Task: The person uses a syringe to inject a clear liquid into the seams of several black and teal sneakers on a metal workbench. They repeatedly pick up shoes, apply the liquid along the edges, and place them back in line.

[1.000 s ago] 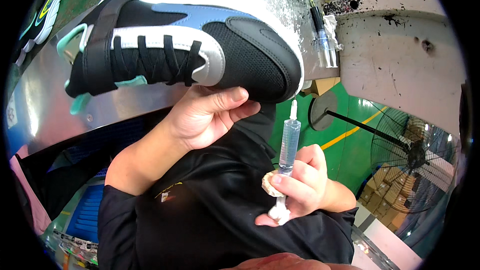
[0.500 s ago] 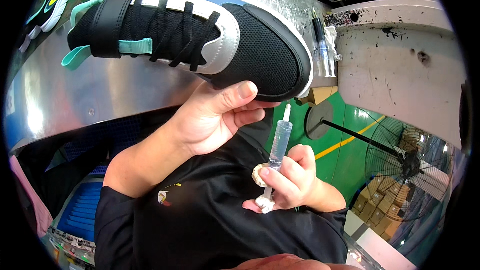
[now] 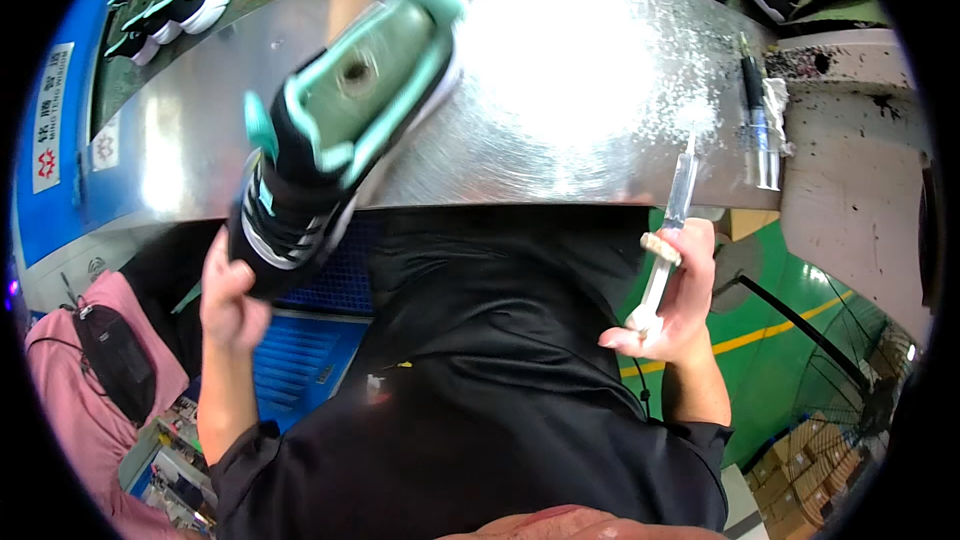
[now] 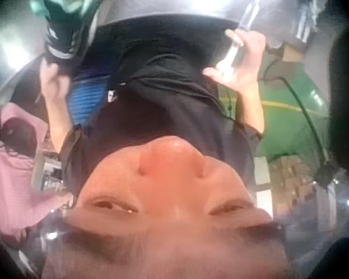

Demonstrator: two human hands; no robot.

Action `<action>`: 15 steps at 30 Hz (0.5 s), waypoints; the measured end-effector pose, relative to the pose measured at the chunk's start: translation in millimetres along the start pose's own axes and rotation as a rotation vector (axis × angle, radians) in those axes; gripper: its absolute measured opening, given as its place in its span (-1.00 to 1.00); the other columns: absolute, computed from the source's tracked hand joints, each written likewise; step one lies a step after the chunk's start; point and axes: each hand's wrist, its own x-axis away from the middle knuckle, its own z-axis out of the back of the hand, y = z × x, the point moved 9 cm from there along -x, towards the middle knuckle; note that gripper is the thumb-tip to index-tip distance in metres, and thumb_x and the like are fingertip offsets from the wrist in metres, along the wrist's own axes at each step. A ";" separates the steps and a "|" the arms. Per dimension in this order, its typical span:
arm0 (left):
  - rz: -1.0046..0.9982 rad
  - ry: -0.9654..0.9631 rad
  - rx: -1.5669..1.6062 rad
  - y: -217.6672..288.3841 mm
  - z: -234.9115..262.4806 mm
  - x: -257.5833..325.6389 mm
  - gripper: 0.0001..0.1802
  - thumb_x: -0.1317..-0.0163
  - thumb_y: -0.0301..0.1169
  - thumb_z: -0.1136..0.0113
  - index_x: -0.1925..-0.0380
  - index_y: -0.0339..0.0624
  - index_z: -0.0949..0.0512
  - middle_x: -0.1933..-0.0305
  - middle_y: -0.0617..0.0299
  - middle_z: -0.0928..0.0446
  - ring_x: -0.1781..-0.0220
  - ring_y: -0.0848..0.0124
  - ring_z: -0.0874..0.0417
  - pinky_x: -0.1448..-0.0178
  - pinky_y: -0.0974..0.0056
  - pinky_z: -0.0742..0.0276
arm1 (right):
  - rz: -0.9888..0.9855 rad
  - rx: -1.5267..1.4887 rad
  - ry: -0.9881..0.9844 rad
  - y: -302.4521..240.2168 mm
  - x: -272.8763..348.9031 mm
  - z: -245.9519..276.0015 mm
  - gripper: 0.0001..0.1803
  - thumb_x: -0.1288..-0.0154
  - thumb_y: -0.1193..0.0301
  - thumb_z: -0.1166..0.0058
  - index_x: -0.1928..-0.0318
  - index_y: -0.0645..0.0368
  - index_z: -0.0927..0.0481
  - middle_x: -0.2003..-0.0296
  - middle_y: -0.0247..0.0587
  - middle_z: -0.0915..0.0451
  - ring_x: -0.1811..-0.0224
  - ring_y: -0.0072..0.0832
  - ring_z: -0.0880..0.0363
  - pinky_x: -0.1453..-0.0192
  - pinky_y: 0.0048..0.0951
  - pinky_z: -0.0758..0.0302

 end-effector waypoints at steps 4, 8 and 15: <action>-0.235 -0.023 0.164 65.0 51.8 -61.4 -0.59 -0.29 -0.38 0.01 -0.12 -0.31 -0.38 -0.15 0.04 -0.46 -0.20 0.19 -0.45 -0.33 0.05 -0.28 | -0.130 -0.152 0.005 26.0 3.0 -5.2 0.07 0.33 -0.20 -0.41 -0.10 0.24 -0.29 0.19 -0.13 -0.36 0.17 -0.27 -0.30 0.04 -0.24 -0.26; -0.473 0.139 0.163 101.6 59.6 -151.9 -0.66 -0.14 -0.30 -0.21 0.11 -0.23 -0.55 0.07 0.20 -0.60 0.00 0.34 -0.56 -0.21 0.23 -0.37 | -0.342 -0.284 0.061 44.6 17.7 3.0 0.14 0.33 -0.19 -0.43 -0.15 0.31 -0.22 0.07 -0.13 -0.28 0.09 -0.35 -0.31 -0.02 -0.35 -0.29; -0.280 -0.087 0.379 79.1 -0.9 -205.6 -0.71 -0.14 -0.35 -0.17 0.16 -0.27 -0.55 0.16 0.11 -0.62 0.15 0.27 -0.65 0.01 0.20 -0.61 | -0.626 -0.351 0.131 51.1 38.4 14.1 0.23 0.21 -0.24 -0.32 -0.28 0.40 -0.11 -0.08 -0.08 -0.25 -0.04 -0.39 -0.34 -0.11 -0.36 -0.33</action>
